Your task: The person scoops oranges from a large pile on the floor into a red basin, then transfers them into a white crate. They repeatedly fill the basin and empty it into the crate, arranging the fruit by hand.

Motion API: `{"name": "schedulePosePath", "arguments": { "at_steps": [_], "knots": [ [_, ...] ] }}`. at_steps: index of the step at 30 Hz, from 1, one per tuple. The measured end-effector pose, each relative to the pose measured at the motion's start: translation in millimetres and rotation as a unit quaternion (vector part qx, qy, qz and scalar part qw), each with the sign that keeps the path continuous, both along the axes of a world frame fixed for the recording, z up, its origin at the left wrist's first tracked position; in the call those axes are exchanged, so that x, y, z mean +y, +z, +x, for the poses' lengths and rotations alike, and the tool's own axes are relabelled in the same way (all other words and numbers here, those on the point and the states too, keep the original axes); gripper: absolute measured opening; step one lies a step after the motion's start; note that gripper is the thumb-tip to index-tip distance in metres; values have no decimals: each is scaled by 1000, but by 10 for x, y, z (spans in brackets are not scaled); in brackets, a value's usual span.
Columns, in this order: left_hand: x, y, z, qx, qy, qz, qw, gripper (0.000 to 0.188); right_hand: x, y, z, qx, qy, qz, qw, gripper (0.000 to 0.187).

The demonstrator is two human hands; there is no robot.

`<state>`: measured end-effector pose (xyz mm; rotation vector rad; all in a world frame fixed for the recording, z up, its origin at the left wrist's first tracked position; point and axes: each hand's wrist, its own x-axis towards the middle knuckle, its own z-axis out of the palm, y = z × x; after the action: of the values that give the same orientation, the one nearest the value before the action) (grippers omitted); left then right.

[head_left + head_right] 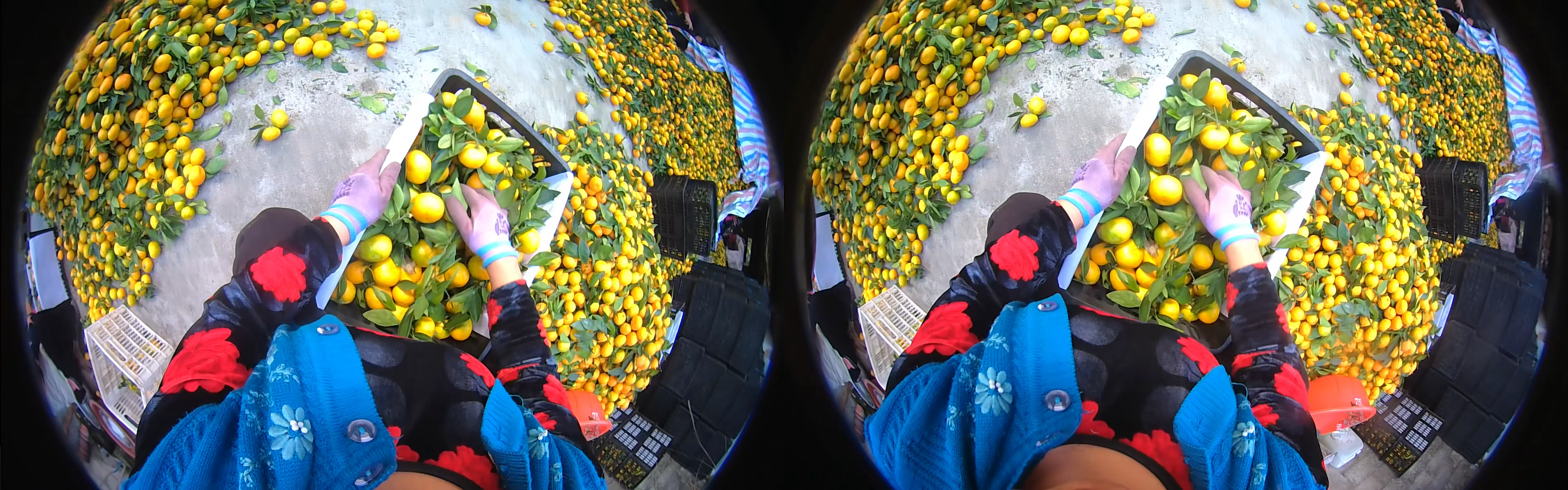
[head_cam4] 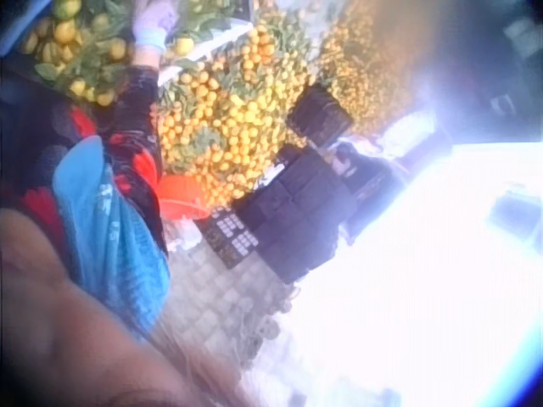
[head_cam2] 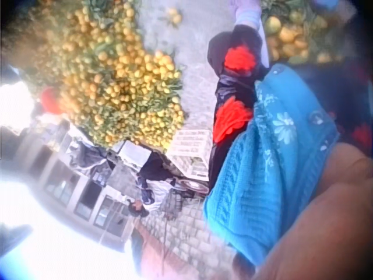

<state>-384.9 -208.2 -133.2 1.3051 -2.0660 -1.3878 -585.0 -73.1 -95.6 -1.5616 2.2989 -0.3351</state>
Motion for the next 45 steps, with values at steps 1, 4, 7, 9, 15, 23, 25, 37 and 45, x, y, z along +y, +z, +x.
{"name": "schedulePosePath", "arguments": {
  "at_steps": [1,4,7,9,15,23,25,37,45],
  "knots": [
    [18,-11,-12,-11,-20,42,999,47,-12,-24,-8,21,3,12,1000,53],
    [21,70,-5,-28,-24,-16,999,52,-231,-32,-98,69,-41,-14,997,61],
    [44,159,-12,-31,-11,22,999,55,-609,-70,-264,74,-76,144,984,61],
    [17,168,-27,-24,-33,22,999,45,-637,-91,-304,122,-33,225,966,68],
    [22,-7,-81,0,-17,13,1000,41,122,-128,333,118,13,-15,993,78],
    [-17,67,-82,-66,-31,-25,997,39,48,-232,647,139,-14,29,990,105],
    [50,166,-32,-66,6,-140,988,41,-81,-116,440,74,3,64,995,99],
    [13,529,-751,-81,-268,-423,862,54,602,-46,-247,254,-81,-31,963,58],
    [-86,270,-1065,-244,-281,-313,874,98,-77,-156,-1091,264,-109,-9,958,64]
  ]
}}
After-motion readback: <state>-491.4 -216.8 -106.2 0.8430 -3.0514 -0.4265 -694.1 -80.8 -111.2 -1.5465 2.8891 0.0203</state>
